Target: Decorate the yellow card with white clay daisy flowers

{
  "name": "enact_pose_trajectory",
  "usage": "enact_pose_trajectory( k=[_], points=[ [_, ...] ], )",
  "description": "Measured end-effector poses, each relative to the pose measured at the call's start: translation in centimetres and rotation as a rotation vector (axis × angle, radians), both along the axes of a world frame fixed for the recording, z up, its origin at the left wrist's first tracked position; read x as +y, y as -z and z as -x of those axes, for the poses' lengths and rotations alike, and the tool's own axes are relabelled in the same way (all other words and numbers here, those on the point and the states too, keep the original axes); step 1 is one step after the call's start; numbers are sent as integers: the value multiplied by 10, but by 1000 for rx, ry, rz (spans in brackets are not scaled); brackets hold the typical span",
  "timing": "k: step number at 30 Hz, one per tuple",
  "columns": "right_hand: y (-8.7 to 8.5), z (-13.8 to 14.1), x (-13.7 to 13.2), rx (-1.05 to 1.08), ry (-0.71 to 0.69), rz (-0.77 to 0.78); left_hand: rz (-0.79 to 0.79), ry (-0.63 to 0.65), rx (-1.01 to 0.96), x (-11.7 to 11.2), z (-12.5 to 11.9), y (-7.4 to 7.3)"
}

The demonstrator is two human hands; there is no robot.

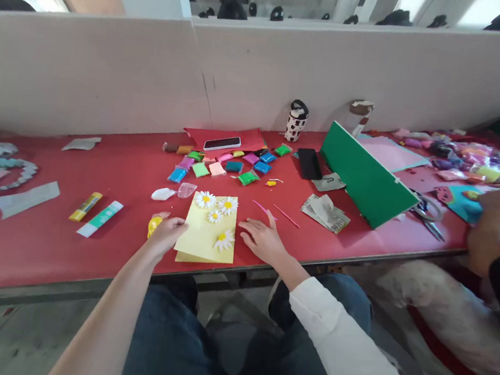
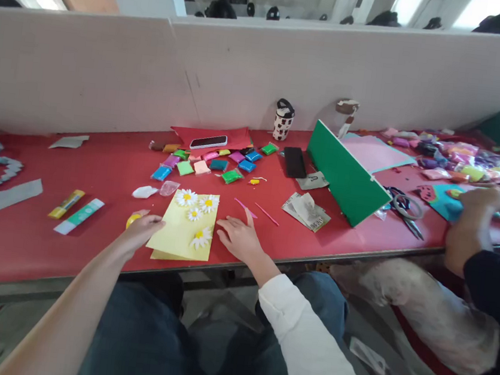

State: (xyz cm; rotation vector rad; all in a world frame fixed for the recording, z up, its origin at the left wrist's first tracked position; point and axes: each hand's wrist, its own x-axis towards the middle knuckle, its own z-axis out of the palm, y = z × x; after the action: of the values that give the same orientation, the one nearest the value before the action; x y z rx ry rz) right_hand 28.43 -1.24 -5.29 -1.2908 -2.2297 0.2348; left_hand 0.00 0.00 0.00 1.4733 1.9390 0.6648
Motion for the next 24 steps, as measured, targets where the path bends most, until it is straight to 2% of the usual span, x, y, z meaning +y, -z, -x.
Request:
enact_pose_trajectory(
  k=[6, 9, 10, 12, 13, 15, 18, 21, 24],
  points=[
    [0, -4, 2, 61, 20, -112, 19, 6, 93, -44, 17, 2],
    [-8, -6, -15, 151, 51, -164, -58, 0, 199, -73, 23, 9],
    [-9, -4, -26, 205, 66, -160, -118, 22, 249, -83, 24, 13],
    [-7, 3, -56, 359, 79, -76, -300, 228, 409, -100, 26, 24],
    [-3, 9, -73, 464, 77, 6, -347, 353, 469, -107, 27, 31],
    [11, 26, -104, 696, 74, 284, -397, 515, 573, -113, 30, 43],
    [32, 54, -126, 1140, 187, 900, -509, 599, 644, -112, 35, 52],
    [37, 70, -119, 1280, 204, 1127, -692, 648, 604, -109, 39, 47],
    [23, 68, -103, 1449, 128, 1306, -784, 689, 495, -118, 39, 35]
  ],
)
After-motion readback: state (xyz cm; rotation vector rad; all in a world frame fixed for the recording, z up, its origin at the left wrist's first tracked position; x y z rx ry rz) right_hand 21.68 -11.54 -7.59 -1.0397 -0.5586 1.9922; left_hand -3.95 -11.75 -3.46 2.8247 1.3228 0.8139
